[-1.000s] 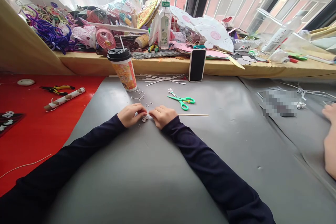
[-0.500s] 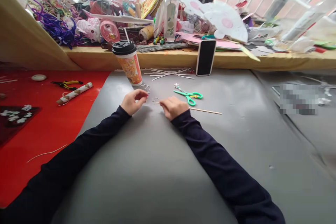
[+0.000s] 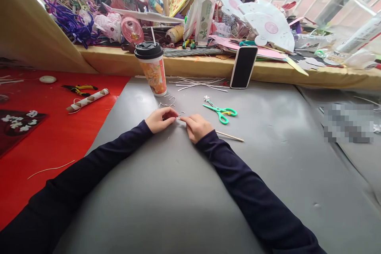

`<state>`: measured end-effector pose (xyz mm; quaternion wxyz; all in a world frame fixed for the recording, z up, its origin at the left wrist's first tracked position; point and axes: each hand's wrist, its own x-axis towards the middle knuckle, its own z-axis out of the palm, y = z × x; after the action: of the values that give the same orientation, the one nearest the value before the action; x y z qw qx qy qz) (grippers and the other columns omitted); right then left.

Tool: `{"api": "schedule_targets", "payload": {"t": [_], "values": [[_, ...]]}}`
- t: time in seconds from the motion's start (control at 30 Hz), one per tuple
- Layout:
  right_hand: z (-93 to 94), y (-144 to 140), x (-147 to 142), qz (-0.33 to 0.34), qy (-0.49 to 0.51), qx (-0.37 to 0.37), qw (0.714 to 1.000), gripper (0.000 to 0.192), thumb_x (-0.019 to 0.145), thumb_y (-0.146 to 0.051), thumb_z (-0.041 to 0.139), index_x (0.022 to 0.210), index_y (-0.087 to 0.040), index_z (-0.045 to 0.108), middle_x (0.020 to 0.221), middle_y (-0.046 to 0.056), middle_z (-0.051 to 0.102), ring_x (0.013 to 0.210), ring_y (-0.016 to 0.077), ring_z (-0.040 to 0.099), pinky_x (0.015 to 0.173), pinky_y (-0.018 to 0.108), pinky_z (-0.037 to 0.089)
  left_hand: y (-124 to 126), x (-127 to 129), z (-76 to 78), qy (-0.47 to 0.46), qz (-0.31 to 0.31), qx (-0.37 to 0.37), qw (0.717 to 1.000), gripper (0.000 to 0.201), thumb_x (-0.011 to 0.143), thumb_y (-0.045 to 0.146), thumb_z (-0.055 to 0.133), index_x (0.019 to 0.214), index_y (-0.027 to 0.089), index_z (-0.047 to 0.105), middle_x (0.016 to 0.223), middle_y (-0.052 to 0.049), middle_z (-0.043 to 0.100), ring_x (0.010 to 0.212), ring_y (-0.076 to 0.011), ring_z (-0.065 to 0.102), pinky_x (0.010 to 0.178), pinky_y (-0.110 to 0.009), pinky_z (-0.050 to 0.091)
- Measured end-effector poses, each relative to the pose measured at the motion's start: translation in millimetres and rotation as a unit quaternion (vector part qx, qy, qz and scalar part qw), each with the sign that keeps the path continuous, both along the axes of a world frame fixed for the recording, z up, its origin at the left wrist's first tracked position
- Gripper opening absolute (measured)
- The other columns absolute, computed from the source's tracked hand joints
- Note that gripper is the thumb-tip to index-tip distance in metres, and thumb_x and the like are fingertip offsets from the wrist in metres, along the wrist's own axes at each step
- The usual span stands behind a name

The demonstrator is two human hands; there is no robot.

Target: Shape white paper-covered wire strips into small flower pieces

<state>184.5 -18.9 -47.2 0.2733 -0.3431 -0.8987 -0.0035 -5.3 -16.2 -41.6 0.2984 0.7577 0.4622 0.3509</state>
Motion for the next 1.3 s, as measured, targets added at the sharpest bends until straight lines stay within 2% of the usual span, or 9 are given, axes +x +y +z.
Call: {"api": "schedule_targets", "payload": {"t": [0.23, 0.37, 0.5, 0.67, 0.83, 1.0, 1.13, 1.23, 1.3], "values": [[-4.9, 2.7, 0.4, 0.023, 0.055, -0.017, 0.998, 0.025, 0.080, -0.016, 0.039, 0.098, -0.018, 0.056, 0.091, 0.005, 0.062, 0.082, 0.0158, 0.056, 0.075, 0.028, 0.045, -7.9, -0.2, 3.2, -0.018, -0.030, -0.007, 0.999, 0.026, 0.069, 0.013, 0.045, 0.092, 0.013, 0.057, 0.083, -0.004, 0.062, 0.066, -0.0094, 0.056, 0.066, -0.023, 0.046], [-4.5, 0.5, 0.4, 0.014, 0.055, -0.038, 0.998, 0.024, 0.080, -0.015, 0.040, 0.097, -0.018, 0.056, 0.090, 0.005, 0.062, 0.083, 0.0161, 0.056, 0.075, 0.029, 0.046, -10.3, -0.4, 6.8, -0.010, -0.034, -0.021, 0.999, 0.023, 0.068, 0.022, 0.052, 0.086, 0.012, 0.061, 0.075, -0.004, 0.064, 0.065, -0.0108, 0.057, 0.064, -0.023, 0.046], [-3.0, -7.4, -2.2, 0.024, 0.054, -0.030, 0.998, 0.030, 0.076, -0.014, 0.042, 0.104, -0.018, 0.052, 0.096, 0.007, 0.057, 0.089, 0.0179, 0.052, 0.080, 0.032, 0.045, -9.0, -1.5, 7.6, 0.001, -0.025, -0.031, 0.999, 0.024, 0.070, 0.031, 0.052, 0.081, 0.012, 0.062, 0.070, -0.004, 0.064, 0.060, -0.0110, 0.056, 0.060, -0.023, 0.046], [2.0, -27.0, -11.8, 0.050, 0.053, 0.003, 0.997, 0.039, 0.073, -0.011, 0.042, 0.112, -0.018, 0.046, 0.109, 0.008, 0.050, 0.102, 0.0191, 0.045, 0.089, 0.034, 0.041, -6.9, -2.1, 5.5, 0.004, -0.019, -0.026, 0.999, 0.024, 0.070, 0.031, 0.052, 0.080, 0.012, 0.062, 0.070, -0.004, 0.064, 0.061, -0.0114, 0.057, 0.060, -0.022, 0.046], [1.7, -33.2, -16.4, 0.040, 0.047, 0.007, 0.998, 0.038, 0.072, -0.011, 0.043, 0.110, -0.016, 0.048, 0.108, 0.009, 0.049, 0.102, 0.0201, 0.044, 0.089, 0.034, 0.040, -6.8, -3.0, 5.1, 0.011, -0.015, -0.018, 1.000, 0.022, 0.070, 0.028, 0.050, 0.081, 0.013, 0.063, 0.072, -0.004, 0.064, 0.062, -0.0115, 0.057, 0.062, -0.022, 0.045], [-3.2, -18.7, -9.4, 0.017, 0.062, -0.014, 0.998, 0.035, 0.073, -0.008, 0.041, 0.105, -0.016, 0.052, 0.100, 0.008, 0.053, 0.095, 0.0188, 0.047, 0.084, 0.032, 0.043, -8.4, -0.8, 7.1, 0.024, -0.015, -0.024, 0.999, 0.023, 0.070, 0.026, 0.049, 0.083, 0.013, 0.062, 0.067, -0.002, 0.063, 0.058, -0.0106, 0.055, 0.060, -0.022, 0.045], [-5.6, -3.2, -0.8, -0.006, 0.078, -0.028, 0.997, 0.029, 0.076, -0.006, 0.038, 0.094, -0.017, 0.057, 0.085, 0.006, 0.058, 0.082, 0.0170, 0.051, 0.076, 0.030, 0.045, -4.6, -2.8, 4.3, 0.044, 0.040, 0.018, 0.998, 0.020, 0.070, 0.023, 0.047, 0.080, 0.016, 0.063, 0.068, -0.001, 0.062, 0.060, -0.0103, 0.054, 0.062, -0.022, 0.045], [-8.0, 4.4, 2.3, -0.025, 0.088, -0.033, 0.995, 0.025, 0.077, -0.008, 0.038, 0.089, -0.017, 0.058, 0.082, 0.006, 0.059, 0.081, 0.0171, 0.051, 0.075, 0.031, 0.045, 3.4, -10.2, 0.0, 0.075, 0.107, 0.054, 0.990, 0.020, 0.070, 0.022, 0.046, 0.079, 0.017, 0.063, 0.070, -0.002, 0.061, 0.059, -0.0107, 0.053, 0.062, -0.023, 0.045], [-9.2, 5.9, 1.9, -0.030, 0.088, -0.039, 0.995, 0.024, 0.078, -0.009, 0.039, 0.088, -0.017, 0.059, 0.081, 0.006, 0.059, 0.081, 0.0173, 0.052, 0.074, 0.031, 0.045, 9.4, -16.4, -2.4, 0.094, 0.149, 0.105, 0.979, 0.021, 0.070, 0.022, 0.046, 0.082, 0.017, 0.063, 0.080, -0.003, 0.060, 0.064, -0.0119, 0.053, 0.065, -0.025, 0.045]]}}
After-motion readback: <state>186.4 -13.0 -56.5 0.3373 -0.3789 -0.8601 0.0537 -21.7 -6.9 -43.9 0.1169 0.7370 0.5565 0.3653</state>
